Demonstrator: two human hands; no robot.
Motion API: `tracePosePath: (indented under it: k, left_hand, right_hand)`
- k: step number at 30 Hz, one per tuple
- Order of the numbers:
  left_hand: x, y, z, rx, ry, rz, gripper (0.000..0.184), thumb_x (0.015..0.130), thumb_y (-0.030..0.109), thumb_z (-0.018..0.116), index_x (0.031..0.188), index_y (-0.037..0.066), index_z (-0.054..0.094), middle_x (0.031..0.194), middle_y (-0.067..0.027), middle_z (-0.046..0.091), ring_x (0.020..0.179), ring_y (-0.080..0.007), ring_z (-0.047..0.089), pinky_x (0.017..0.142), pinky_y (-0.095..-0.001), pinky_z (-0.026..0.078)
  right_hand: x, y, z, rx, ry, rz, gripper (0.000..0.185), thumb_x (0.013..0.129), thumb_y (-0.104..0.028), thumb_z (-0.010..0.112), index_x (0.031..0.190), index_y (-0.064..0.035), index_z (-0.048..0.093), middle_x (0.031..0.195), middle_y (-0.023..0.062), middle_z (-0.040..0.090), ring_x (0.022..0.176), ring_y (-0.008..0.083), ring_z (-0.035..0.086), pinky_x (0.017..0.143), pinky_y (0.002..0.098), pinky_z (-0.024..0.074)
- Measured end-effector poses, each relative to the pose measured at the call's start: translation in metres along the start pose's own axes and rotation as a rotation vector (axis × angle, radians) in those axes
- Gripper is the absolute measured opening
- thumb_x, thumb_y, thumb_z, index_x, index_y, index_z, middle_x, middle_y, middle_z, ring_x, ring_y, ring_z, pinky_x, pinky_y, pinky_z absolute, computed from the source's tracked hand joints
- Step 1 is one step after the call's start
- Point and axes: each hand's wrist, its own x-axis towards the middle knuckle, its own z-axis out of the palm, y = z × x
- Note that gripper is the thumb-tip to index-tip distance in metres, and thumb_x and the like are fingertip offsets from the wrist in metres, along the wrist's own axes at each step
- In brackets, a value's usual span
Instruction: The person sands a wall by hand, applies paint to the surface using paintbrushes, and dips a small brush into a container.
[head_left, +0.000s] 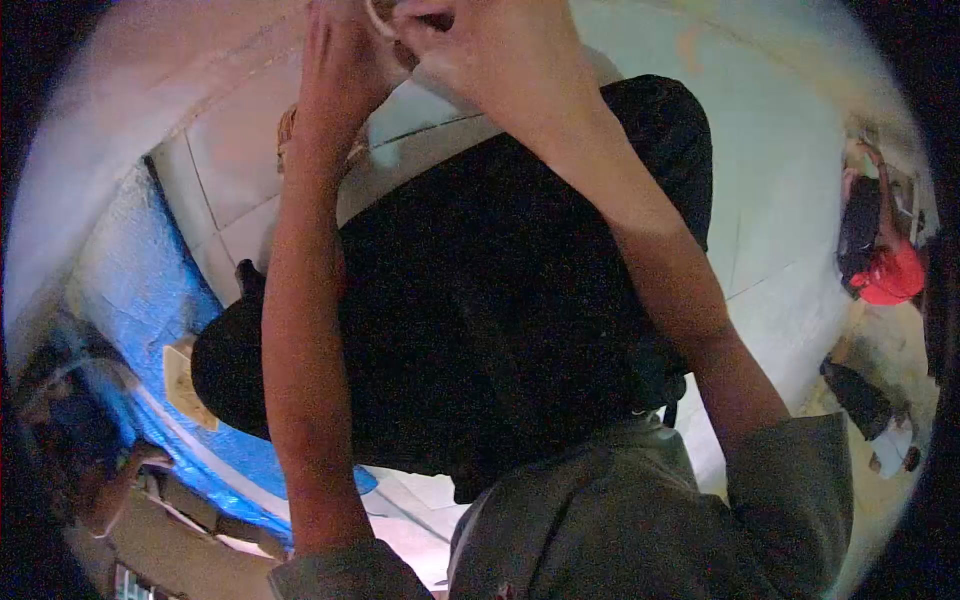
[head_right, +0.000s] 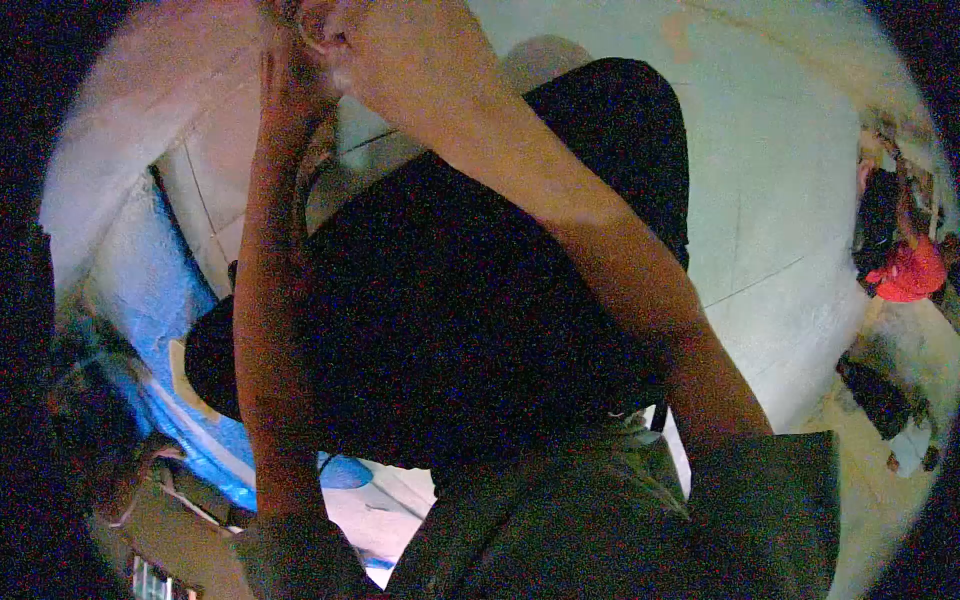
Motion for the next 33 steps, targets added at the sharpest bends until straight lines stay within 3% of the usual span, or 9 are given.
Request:
tracePosePath:
  k: [3, 8, 10, 16, 20, 23, 26, 31, 33]
  left_hand:
    - [-0.012, 0.007, -0.005, -0.171, 0.034, -0.207, 0.077, 0.060, 0.009, 0.078, 0.129, 0.005, 0.044, 0.118, -0.0156, 0.056, 0.105, -0.0346, 0.059, 0.089, -0.0428, 0.049]
    - [0.016, 0.039, -0.023, -0.130, -0.146, -0.349, 0.082, 0.061, 0.011, 0.078, 0.132, 0.005, 0.038, 0.121, -0.0167, 0.054, 0.111, -0.0373, 0.055, 0.093, -0.0446, 0.046]
    - [0.015, 0.026, -0.020, -0.114, -0.195, -0.375, 0.083, 0.061, 0.012, 0.078, 0.132, 0.005, 0.036, 0.122, -0.0170, 0.053, 0.112, -0.0380, 0.054, 0.094, -0.0451, 0.046]
    - [-0.007, 0.019, 0.004, -0.203, 0.062, -0.181, 0.054, 0.059, 0.016, 0.076, 0.111, 0.008, 0.061, 0.118, -0.0181, 0.055, 0.108, -0.0373, 0.054, 0.092, -0.0433, 0.045]
    - [0.003, 0.027, -0.017, -0.086, -0.027, -0.108, 0.070, 0.062, 0.018, 0.074, 0.126, 0.004, 0.048, 0.121, -0.0198, 0.051, 0.108, -0.0401, 0.051, 0.091, -0.0469, 0.043]
    - [0.008, 0.032, -0.019, -0.026, -0.143, -0.212, 0.069, 0.062, 0.015, 0.072, 0.126, 0.005, 0.047, 0.119, -0.0183, 0.051, 0.106, -0.0396, 0.052, 0.090, -0.0468, 0.043]
    - [0.014, 0.038, -0.020, -0.206, -0.182, -0.331, 0.065, 0.059, 0.010, 0.071, 0.120, 0.005, 0.051, 0.119, -0.0180, 0.052, 0.106, -0.0389, 0.051, 0.091, -0.0456, 0.043]
    - [0.017, 0.033, -0.014, -0.214, -0.047, -0.143, 0.064, 0.055, 0.005, 0.070, 0.116, 0.005, 0.053, 0.120, -0.0184, 0.051, 0.112, -0.0393, 0.049, 0.093, -0.0466, 0.042]
    - [0.017, 0.032, -0.018, -0.205, -0.065, -0.115, 0.064, 0.056, 0.006, 0.071, 0.117, 0.005, 0.052, 0.122, -0.0184, 0.050, 0.112, -0.0396, 0.049, 0.094, -0.0473, 0.042]
  right_hand:
    - [0.000, -0.006, -0.007, 0.039, 0.005, 0.066, 0.015, 0.077, -0.012, 0.068, 0.076, 0.0026, 0.065, 0.060, 0.0175, 0.057, 0.054, 0.0306, 0.058, 0.053, 0.0384, 0.0488]
    - [-0.004, -0.007, -0.009, -0.004, 0.377, -0.088, 0.014, 0.074, -0.012, 0.070, 0.073, 0.0011, 0.064, 0.057, 0.0134, 0.056, 0.052, 0.0293, 0.058, 0.052, 0.0375, 0.0482]
    - [0.004, -0.002, -0.030, 0.167, -0.042, 0.279, 0.014, 0.073, -0.012, 0.070, 0.078, -0.0003, 0.063, 0.063, 0.0135, 0.058, 0.059, 0.0289, 0.059, 0.054, 0.0399, 0.0484]
    - [-0.015, 0.005, 0.002, -0.016, 0.261, -0.154, 0.014, 0.073, -0.012, 0.069, 0.079, -0.0010, 0.062, 0.067, 0.0156, 0.058, 0.066, 0.0288, 0.060, 0.058, 0.0406, 0.0478]
    - [-0.001, 0.019, -0.010, -0.130, 0.141, 0.026, 0.015, 0.077, -0.011, 0.067, 0.081, -0.0009, 0.057, 0.071, 0.0143, 0.059, 0.066, 0.0296, 0.059, 0.060, 0.0402, 0.0473]
    - [0.003, 0.026, -0.020, 0.108, -0.076, 0.110, 0.016, 0.081, -0.012, 0.066, 0.084, -0.0009, 0.055, 0.082, 0.0143, 0.060, 0.069, 0.0302, 0.058, 0.062, 0.0407, 0.0468]
    - [-0.004, 0.035, -0.004, 0.301, 0.259, -0.191, 0.017, 0.084, -0.013, 0.065, 0.084, 0.0004, 0.055, 0.085, 0.0136, 0.060, 0.070, 0.0296, 0.057, 0.064, 0.0403, 0.0460]
    - [0.000, 0.038, 0.029, 0.986, -0.070, -0.040, 0.018, 0.084, -0.015, 0.065, 0.083, 0.0008, 0.057, 0.084, 0.0142, 0.061, 0.075, 0.0281, 0.058, 0.070, 0.0397, 0.0466]
    - [0.003, 0.024, 0.002, 0.448, -0.082, 0.055, 0.017, 0.085, -0.016, 0.063, 0.084, 0.0002, 0.059, 0.084, 0.0146, 0.061, 0.077, 0.0281, 0.058, 0.072, 0.0397, 0.0470]
